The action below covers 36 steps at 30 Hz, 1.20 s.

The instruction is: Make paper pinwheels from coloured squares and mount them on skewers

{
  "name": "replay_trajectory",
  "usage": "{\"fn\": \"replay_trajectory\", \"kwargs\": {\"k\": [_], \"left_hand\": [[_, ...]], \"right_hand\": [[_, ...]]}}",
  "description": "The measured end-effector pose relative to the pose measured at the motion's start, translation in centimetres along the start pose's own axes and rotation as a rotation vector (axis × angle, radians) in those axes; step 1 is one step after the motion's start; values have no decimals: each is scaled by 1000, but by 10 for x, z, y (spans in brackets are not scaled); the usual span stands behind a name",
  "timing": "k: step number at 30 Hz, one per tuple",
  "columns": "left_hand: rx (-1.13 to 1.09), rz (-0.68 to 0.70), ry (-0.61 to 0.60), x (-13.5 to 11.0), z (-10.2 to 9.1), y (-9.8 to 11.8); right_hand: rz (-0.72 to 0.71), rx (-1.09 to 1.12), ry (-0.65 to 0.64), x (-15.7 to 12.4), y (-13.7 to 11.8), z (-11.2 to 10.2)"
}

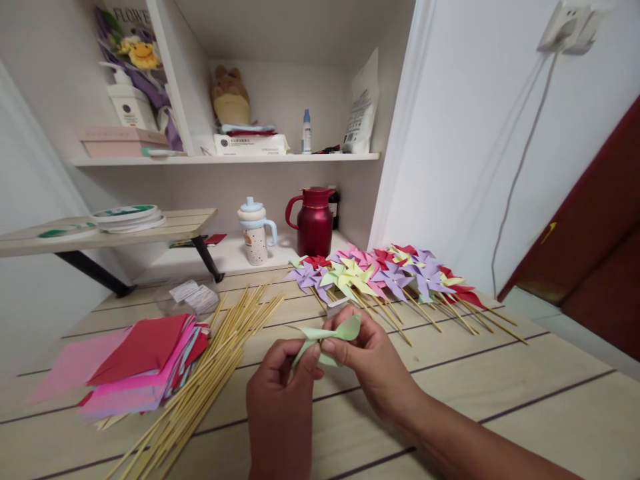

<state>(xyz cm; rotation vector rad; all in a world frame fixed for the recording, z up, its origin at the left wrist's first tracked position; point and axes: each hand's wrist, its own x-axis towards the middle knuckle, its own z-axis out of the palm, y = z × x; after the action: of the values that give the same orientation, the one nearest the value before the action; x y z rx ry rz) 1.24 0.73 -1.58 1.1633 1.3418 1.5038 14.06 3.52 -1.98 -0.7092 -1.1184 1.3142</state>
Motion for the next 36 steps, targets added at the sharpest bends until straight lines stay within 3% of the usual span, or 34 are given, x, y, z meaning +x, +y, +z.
{"fn": "replay_trajectory", "kwargs": {"k": [7,21,30,36], "left_hand": [[-62,-112,24,2,0,-4],[5,24,62,0,2,3],[8,118,25,-3,0,0],[39,180,-18,-1,-1,1]], "right_hand": [[29,112,-42,2,6,1],[8,20,-27,1,1,1],[-66,-139,-21,-4,-3,-4],[-98,-119,11,-3,0,-1]]}}
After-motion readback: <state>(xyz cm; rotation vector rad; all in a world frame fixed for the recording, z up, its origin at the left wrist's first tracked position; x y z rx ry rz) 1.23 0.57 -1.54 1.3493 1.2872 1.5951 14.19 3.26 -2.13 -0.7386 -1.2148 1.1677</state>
